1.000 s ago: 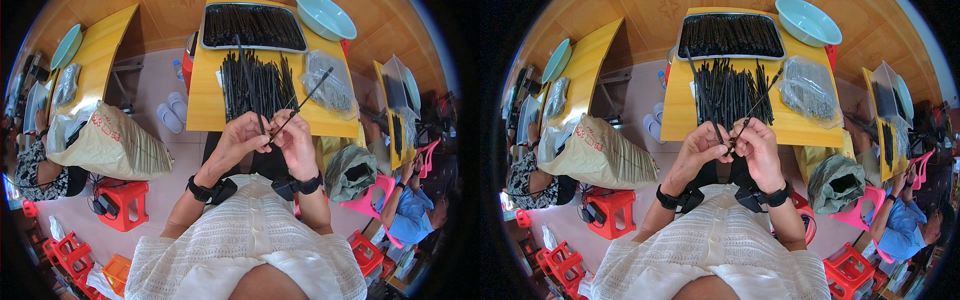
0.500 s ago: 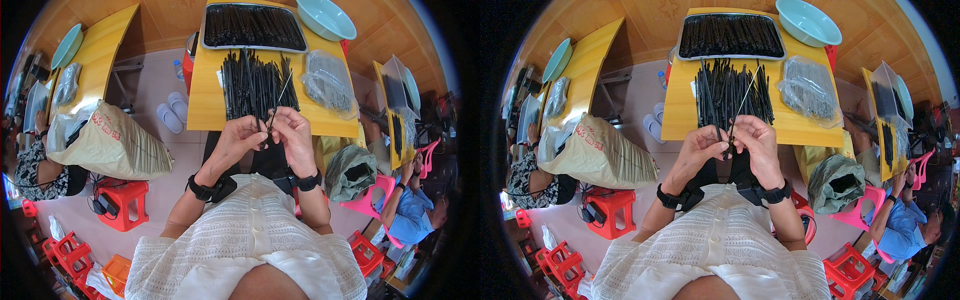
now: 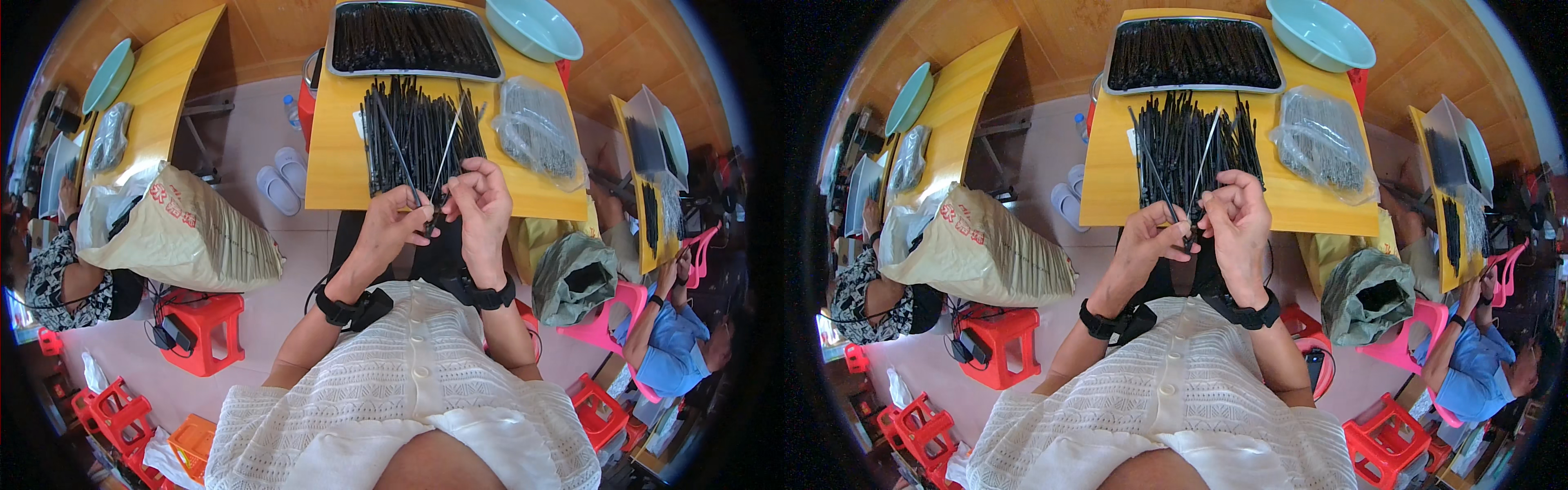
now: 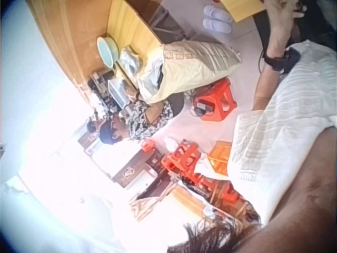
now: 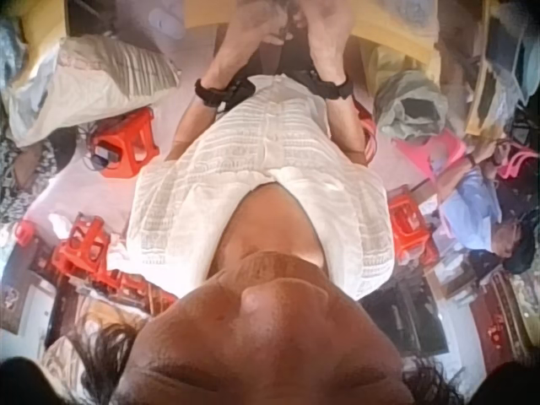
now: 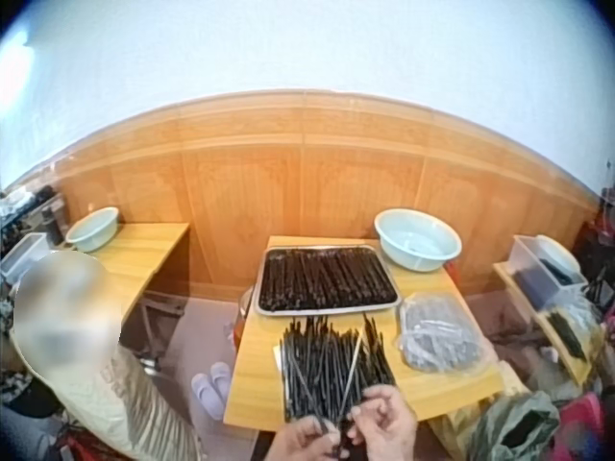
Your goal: Assembling small plastic components and rods at a workbench.
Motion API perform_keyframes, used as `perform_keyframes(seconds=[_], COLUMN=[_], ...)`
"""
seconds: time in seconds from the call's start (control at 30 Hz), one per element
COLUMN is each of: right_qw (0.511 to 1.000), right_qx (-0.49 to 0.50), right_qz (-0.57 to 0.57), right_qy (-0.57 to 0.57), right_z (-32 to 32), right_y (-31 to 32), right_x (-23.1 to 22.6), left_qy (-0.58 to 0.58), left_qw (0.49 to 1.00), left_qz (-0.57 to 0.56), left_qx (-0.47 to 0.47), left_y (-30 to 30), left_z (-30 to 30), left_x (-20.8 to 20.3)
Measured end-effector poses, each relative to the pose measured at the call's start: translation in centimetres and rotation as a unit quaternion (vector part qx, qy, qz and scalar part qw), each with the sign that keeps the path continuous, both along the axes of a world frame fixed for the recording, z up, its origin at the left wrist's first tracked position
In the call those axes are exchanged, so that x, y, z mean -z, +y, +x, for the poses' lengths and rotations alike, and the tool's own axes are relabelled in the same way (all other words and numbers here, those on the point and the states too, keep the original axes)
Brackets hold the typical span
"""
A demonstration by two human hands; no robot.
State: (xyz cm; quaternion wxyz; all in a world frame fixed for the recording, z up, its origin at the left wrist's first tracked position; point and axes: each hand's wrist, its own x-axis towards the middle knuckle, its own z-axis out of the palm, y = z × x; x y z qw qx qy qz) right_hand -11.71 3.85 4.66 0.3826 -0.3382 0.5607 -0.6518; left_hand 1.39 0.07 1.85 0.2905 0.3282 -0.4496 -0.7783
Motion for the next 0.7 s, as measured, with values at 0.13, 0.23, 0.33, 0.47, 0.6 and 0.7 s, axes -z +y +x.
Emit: perform_keyframes(seconds=[0.13,0.23,0.33,0.47,0.6,0.7], right_qw=[0.999,0.998,0.996,0.996,0.997,0.997], right_qx=[0.005,-0.048,-0.053,-0.059,-0.071,-0.068], right_qz=[-0.039,-0.017,0.004,0.029,0.022,0.006], right_qy=[-0.024,-0.034,-0.073,-0.058,0.008,0.019], right_z=[-0.4,-0.8,-0.5,-0.8,-1.1,-1.1], right_y=[0.0,-0.1,-0.1,-0.4,-0.9,-1.0], right_x=[0.4,1.1,0.3,-0.1,0.1,0.6], left_qy=[0.034,0.022,0.012,-0.009,-0.012,0.002], left_qw=[0.999,1.000,0.999,0.997,0.996,0.995], left_qz=[0.020,-0.017,-0.053,-0.082,-0.090,-0.092], left_qx=[-0.015,-0.006,0.002,-0.001,-0.013,-0.035], left_y=[0.1,0.1,0.0,-0.1,0.0,0.1], left_z=[0.1,-0.1,-0.1,0.0,-0.1,-0.2], left_x=[-0.1,0.2,0.4,0.7,0.8,0.7])
